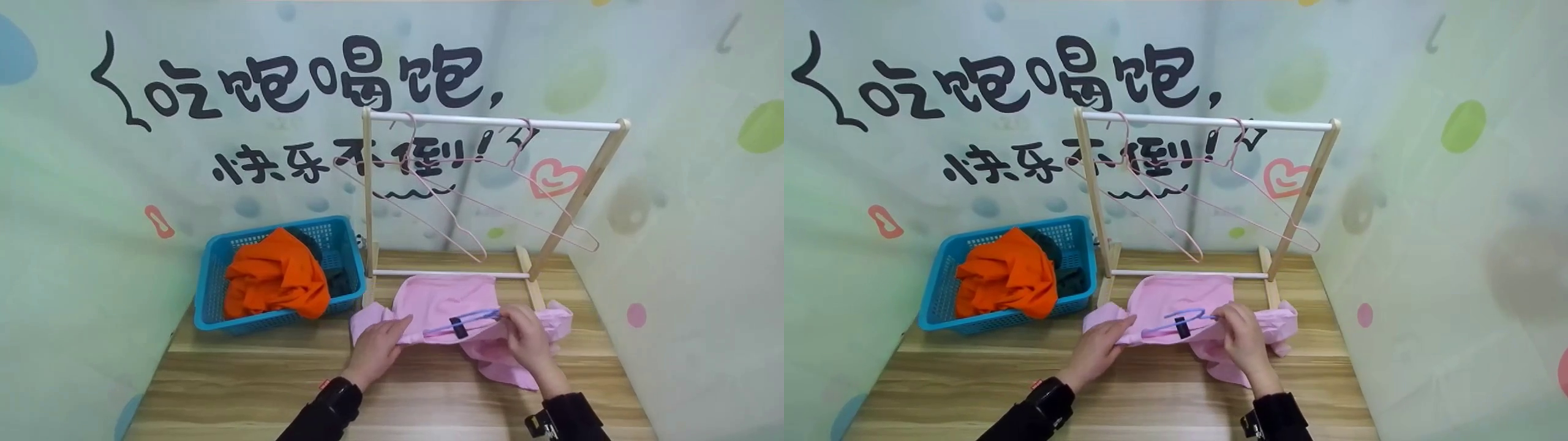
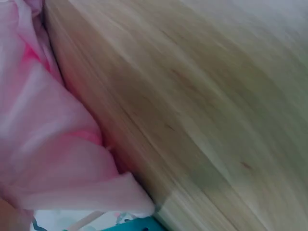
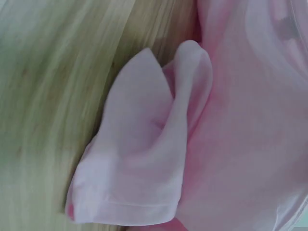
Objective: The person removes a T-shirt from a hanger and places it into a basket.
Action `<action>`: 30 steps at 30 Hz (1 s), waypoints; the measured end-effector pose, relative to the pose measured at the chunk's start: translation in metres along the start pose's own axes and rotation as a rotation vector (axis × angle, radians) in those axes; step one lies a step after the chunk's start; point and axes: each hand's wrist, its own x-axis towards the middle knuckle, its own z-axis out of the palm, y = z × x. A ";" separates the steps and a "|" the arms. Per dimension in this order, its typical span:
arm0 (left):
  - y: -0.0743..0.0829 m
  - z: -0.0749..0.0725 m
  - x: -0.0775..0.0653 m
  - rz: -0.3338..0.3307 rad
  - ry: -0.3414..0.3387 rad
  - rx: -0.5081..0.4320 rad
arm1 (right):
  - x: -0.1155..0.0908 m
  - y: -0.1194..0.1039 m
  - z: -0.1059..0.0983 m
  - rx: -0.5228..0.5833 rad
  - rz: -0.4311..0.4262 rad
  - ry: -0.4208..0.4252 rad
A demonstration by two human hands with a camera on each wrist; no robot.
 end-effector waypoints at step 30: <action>-0.019 -0.020 -0.010 -0.076 -0.008 -0.154 | 0.034 -0.034 -0.023 0.344 0.267 -0.134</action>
